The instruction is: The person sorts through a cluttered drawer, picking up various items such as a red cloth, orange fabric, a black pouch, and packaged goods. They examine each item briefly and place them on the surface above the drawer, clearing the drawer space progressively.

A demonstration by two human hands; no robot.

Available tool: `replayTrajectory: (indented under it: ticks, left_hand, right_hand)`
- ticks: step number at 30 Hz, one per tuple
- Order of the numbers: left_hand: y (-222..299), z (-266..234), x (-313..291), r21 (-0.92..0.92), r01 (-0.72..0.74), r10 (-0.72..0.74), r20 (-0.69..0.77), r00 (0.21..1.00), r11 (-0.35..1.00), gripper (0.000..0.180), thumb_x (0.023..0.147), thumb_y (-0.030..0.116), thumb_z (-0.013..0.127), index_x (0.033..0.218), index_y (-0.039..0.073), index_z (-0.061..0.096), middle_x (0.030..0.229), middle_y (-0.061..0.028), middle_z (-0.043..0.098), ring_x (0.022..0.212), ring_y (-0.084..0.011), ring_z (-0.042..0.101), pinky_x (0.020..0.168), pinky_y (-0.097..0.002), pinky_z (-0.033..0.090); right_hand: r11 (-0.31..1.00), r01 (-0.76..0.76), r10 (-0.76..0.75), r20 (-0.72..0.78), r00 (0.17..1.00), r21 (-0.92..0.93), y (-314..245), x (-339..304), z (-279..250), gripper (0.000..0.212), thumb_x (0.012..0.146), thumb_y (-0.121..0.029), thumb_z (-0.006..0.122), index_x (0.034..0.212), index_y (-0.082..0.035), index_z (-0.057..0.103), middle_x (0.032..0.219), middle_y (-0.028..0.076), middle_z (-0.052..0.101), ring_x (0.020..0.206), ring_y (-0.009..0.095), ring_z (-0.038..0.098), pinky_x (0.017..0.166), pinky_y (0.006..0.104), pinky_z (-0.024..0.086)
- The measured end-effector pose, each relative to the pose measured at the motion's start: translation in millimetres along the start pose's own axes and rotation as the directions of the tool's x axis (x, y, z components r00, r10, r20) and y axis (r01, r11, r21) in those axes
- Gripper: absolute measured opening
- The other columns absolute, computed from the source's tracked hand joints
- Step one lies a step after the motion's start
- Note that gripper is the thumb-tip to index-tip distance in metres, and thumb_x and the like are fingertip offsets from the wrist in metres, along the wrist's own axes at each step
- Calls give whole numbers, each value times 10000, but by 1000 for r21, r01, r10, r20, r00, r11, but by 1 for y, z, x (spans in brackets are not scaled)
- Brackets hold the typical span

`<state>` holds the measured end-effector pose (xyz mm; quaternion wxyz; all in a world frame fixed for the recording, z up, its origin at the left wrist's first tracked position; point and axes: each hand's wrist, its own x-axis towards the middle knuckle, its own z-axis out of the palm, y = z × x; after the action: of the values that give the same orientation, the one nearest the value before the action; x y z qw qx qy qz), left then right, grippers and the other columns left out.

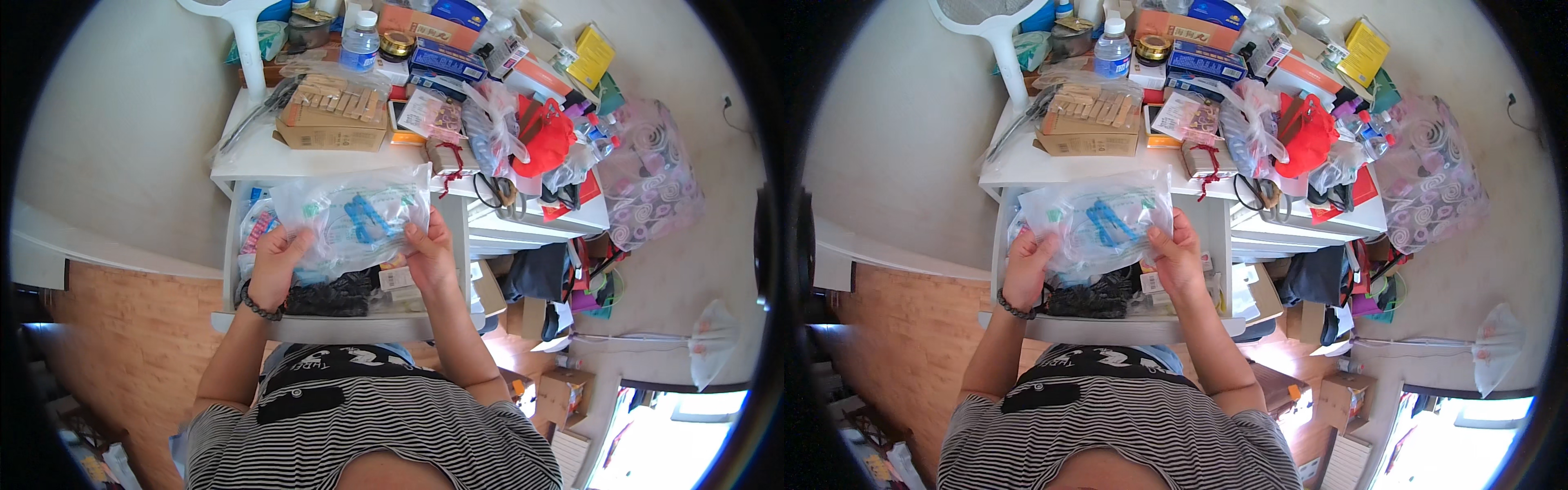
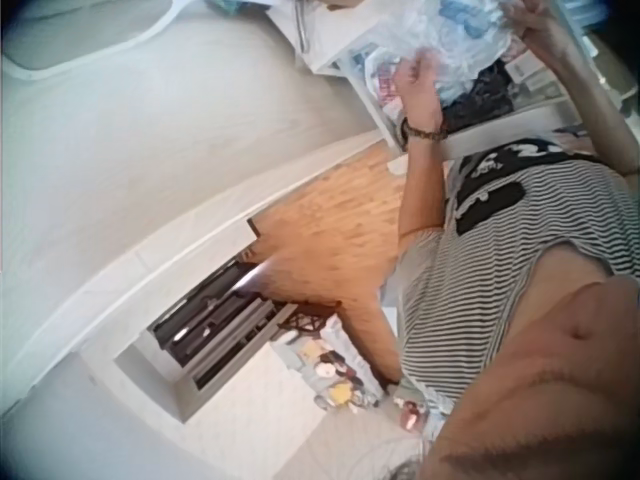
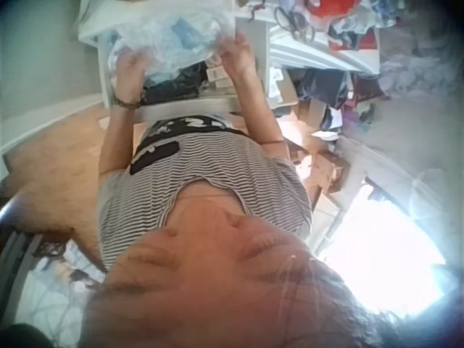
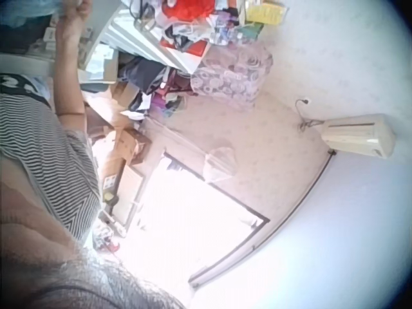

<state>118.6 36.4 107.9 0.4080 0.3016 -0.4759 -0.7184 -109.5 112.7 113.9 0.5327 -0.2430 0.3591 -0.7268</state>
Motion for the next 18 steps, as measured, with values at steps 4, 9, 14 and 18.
replayTrajectory:
  ticks: [4, 9, 14, 18]
  left_hand:
    - [4, 3, 3, -69, 24, -32, -109, 994, 997, 198, 857, 126, 629, 999, -10, 653, 866, -43, 669, 740, -97, 609, 692, -234, 483]
    - [9, -2, 7, 35, -17, 23, -167, 986, 999, 168, 819, 92, 664, 943, -20, 675, 822, -47, 675, 713, -90, 603, 676, -222, 477]
    - [6, -4, 10, -14, -82, 78, -192, 978, 996, 173, 831, 83, 652, 958, -33, 667, 843, -39, 670, 730, -81, 593, 687, -215, 466]
    - [3, -2, 14, -90, -99, 75, -240, 968, 991, 178, 856, 95, 630, 980, -28, 662, 896, -39, 662, 751, -76, 582, 693, -216, 458]
  right_hand:
    - [997, -52, 52, -3, 999, 49, -5, 0, 2, 228, 861, -36, 578, 1084, -25, 535, 999, 53, 626, 892, 128, 588, 809, 283, 471]
    - [998, -54, 54, 13, 998, -26, -6, 0, -3, 189, 876, -60, 575, 1061, -22, 561, 985, 50, 635, 889, 114, 583, 812, 265, 457]
    - [996, -44, 45, 7, 999, -83, -7, -2, -4, 185, 862, -30, 588, 1046, -14, 580, 981, 53, 641, 889, 108, 582, 814, 257, 452]
    - [993, -41, 43, 19, 999, -111, -8, -1, -4, 191, 846, -2, 597, 1037, -5, 580, 974, 62, 645, 876, 116, 596, 797, 259, 468]
